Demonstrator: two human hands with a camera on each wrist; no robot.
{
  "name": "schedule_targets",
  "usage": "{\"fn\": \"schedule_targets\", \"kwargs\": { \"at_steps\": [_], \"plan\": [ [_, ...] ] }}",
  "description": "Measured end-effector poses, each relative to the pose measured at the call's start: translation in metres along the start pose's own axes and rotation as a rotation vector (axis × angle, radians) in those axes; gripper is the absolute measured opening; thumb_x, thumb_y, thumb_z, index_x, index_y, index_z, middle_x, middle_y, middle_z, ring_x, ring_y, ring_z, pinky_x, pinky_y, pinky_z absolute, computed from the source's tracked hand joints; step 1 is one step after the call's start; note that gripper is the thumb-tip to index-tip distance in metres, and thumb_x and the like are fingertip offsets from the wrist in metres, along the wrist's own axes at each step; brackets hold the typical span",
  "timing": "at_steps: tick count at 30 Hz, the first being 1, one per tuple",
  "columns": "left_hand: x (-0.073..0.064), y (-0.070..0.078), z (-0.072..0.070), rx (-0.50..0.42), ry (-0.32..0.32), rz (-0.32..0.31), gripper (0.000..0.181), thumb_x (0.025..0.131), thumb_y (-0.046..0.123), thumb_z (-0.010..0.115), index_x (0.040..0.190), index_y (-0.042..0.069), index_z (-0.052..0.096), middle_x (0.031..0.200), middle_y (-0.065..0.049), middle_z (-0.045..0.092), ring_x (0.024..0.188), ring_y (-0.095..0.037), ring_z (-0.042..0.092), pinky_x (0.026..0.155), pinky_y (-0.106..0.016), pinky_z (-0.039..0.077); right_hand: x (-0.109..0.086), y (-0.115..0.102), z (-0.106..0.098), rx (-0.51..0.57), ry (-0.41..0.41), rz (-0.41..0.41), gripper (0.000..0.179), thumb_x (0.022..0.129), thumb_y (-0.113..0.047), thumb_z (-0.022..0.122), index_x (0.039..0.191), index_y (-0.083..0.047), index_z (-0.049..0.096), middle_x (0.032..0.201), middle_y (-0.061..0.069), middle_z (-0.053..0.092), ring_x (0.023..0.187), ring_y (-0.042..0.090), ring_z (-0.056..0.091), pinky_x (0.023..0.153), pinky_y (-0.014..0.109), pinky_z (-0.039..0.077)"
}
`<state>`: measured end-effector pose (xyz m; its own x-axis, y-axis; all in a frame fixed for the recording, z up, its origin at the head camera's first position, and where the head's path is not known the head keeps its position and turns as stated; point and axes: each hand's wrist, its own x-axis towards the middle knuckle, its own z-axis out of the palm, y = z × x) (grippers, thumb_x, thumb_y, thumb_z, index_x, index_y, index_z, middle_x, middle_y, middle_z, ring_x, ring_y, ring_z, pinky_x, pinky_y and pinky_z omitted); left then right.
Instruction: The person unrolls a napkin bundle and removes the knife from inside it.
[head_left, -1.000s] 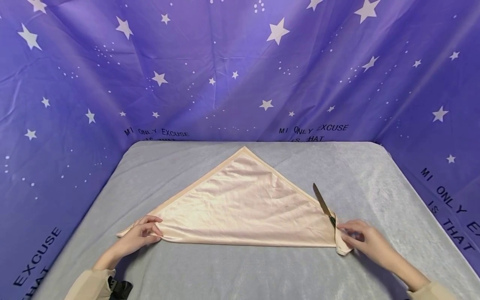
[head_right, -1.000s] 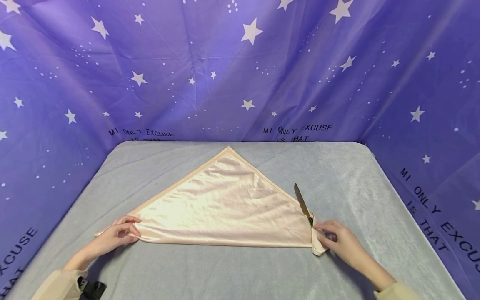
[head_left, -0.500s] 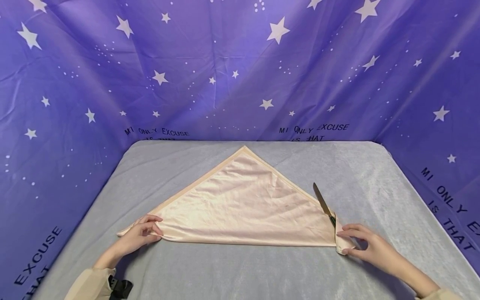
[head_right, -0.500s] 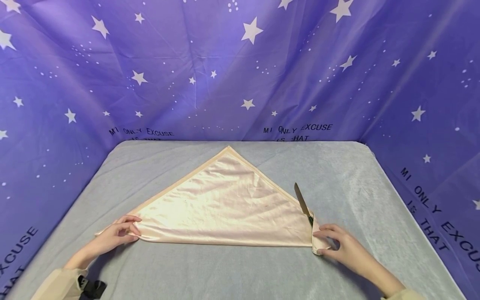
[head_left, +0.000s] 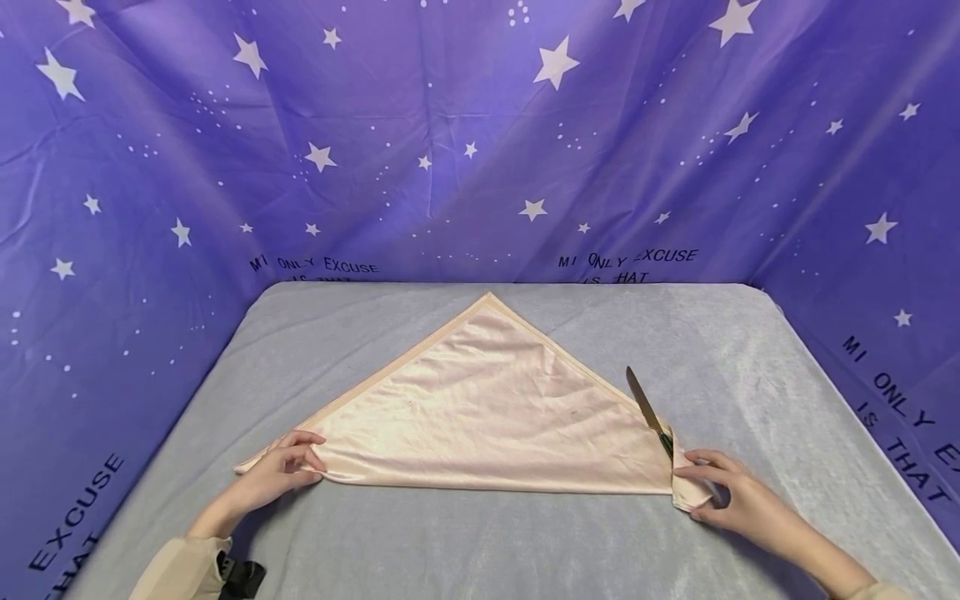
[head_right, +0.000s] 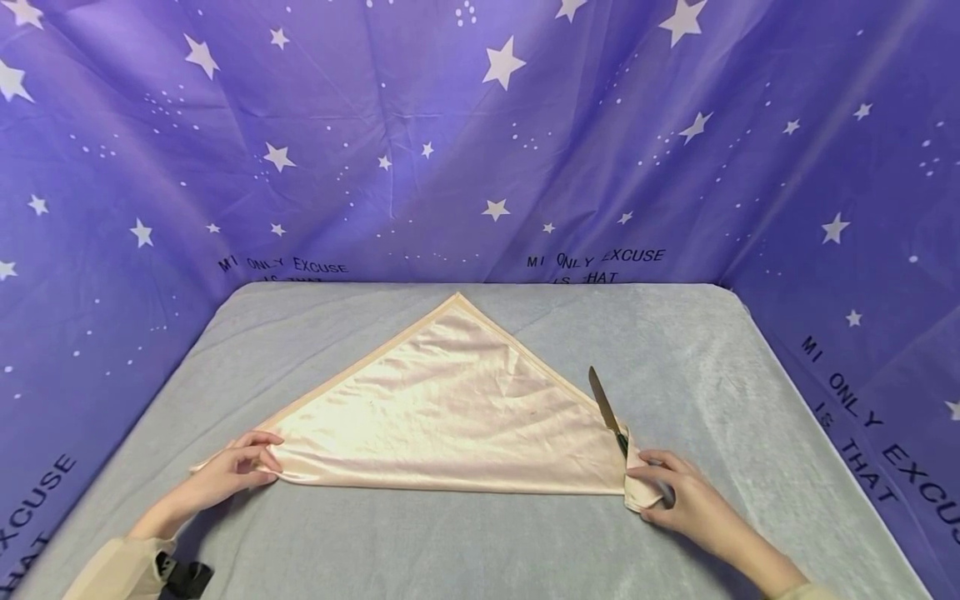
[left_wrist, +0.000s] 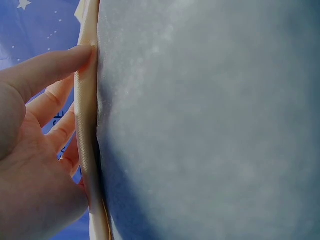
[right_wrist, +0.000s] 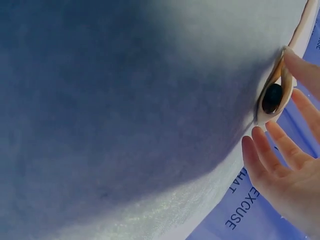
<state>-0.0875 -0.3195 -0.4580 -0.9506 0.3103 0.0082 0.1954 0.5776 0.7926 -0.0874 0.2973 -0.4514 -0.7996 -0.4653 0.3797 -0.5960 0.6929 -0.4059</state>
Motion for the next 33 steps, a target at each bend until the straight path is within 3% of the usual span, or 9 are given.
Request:
{"fn": "schedule_targets", "kwargs": {
  "at_steps": [10, 18, 28, 33],
  "plan": [
    [-0.001, 0.0041, 0.0, 0.036, 0.03, 0.029, 0.009, 0.076, 0.009, 0.067, 0.073, 0.016, 0.062, 0.11, -0.014, 0.046, 0.104, -0.031, 0.028, 0.081, -0.042, 0.018, 0.0014, -0.0057, 0.0022, -0.077, 0.035, 0.044, 0.044, 0.048, -0.008, 0.083, 0.089, -0.016, 0.067, 0.1, 0.007, 0.055, 0.091, 0.011, 0.05, 0.078, 0.0, 0.026],
    [-0.0001, 0.0025, 0.0012, 0.021, 0.023, 0.016, 0.012, 0.075, 0.007, 0.066, 0.073, 0.018, 0.061, 0.111, -0.015, 0.046, 0.105, -0.033, 0.026, 0.081, -0.045, 0.017, 0.0038, -0.0064, 0.0029, -0.131, 0.125, 0.056, 0.045, 0.046, -0.002, 0.082, 0.087, -0.013, 0.066, 0.094, 0.002, 0.054, 0.089, -0.002, 0.045, 0.073, 0.001, 0.03],
    [-0.0005, 0.0008, 0.0017, 0.046, 0.039, 0.049, 0.011, 0.075, 0.009, 0.067, 0.072, 0.018, 0.061, 0.109, -0.013, 0.047, 0.103, -0.033, 0.028, 0.081, -0.048, 0.014, 0.0006, -0.0027, 0.0025, -0.169, 0.095, 0.025, 0.053, 0.039, -0.008, 0.084, 0.089, -0.013, 0.066, 0.093, 0.003, 0.056, 0.083, 0.014, 0.052, 0.073, 0.002, 0.032],
    [-0.0008, 0.0012, 0.0017, 0.048, 0.041, 0.051, 0.011, 0.075, 0.009, 0.067, 0.072, 0.018, 0.061, 0.109, -0.013, 0.047, 0.103, -0.032, 0.027, 0.081, -0.048, 0.014, 0.0015, -0.003, 0.0039, -0.179, 0.148, 0.013, 0.052, 0.04, -0.001, 0.082, 0.088, -0.012, 0.065, 0.09, 0.003, 0.057, 0.081, 0.016, 0.053, 0.075, 0.002, 0.031]
  ]
}}
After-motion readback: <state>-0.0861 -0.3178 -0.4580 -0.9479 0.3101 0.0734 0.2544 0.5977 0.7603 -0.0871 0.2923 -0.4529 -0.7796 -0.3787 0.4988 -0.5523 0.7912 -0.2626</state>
